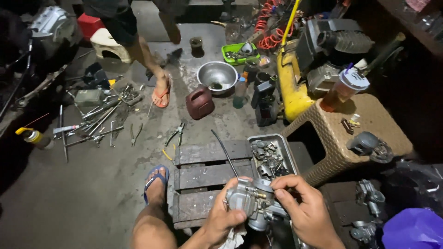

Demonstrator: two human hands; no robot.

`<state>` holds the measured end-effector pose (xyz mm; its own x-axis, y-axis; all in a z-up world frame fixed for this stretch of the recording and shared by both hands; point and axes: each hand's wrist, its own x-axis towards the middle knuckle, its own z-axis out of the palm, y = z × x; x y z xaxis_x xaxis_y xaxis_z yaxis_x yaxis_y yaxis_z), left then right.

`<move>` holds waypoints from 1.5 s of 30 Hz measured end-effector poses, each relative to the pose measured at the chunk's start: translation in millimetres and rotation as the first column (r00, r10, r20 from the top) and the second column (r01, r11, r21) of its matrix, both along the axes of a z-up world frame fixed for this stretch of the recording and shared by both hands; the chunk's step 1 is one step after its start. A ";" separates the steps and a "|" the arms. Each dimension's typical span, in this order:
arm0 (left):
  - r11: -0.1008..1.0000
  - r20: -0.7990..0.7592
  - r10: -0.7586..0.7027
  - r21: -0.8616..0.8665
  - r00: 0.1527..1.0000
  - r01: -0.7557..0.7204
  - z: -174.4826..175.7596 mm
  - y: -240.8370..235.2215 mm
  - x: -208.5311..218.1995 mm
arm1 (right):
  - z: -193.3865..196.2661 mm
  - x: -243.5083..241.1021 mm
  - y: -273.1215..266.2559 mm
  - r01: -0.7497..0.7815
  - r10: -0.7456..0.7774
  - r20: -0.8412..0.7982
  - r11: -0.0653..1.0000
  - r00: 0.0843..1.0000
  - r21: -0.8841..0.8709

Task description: Wiping and inspecting a motorcycle carburetor in a repair shop.

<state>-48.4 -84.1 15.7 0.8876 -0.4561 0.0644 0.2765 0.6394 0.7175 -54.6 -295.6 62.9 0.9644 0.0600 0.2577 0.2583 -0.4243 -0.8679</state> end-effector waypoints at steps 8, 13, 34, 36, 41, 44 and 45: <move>0.987 0.141 0.083 -0.151 0.987 -0.062 -1.5 24.5 -17.4 | 14.3 -6.5 35.7 -0.091 0.087 0.044 0.991 0.995 0.098; 0.965 0.099 0.262 -0.018 0.960 -0.262 -2.7 47.2 -24.4 | 35.6 1.8 64.4 0.021 0.085 0.358 0.959 0.930 -0.282; 0.722 0.317 0.420 0.452 0.851 -0.524 27.2 88.3 -37.5 | 36.4 -6.5 105.4 0.010 0.213 0.498 0.913 0.840 -0.407; 0.697 0.315 0.402 0.505 0.860 -0.510 31.1 87.2 -38.4 | 35.1 -7.1 103.7 0.029 0.257 0.533 0.882 0.806 -0.470; 0.718 0.281 0.367 0.521 0.887 -0.462 30.9 86.9 -40.0 | 32.7 -7.3 97.0 0.063 0.309 0.560 0.835 0.769 -0.547; 0.691 0.294 0.347 0.561 0.890 -0.455 35.5 88.2 -40.8 | 32.0 -9.6 95.9 0.048 0.340 0.534 0.810 0.774 -0.585; 0.674 0.324 0.343 0.569 0.882 -0.471 36.9 88.8 -41.4 | 32.1 -10.8 96.3 0.034 0.350 0.521 0.805 0.779 -0.592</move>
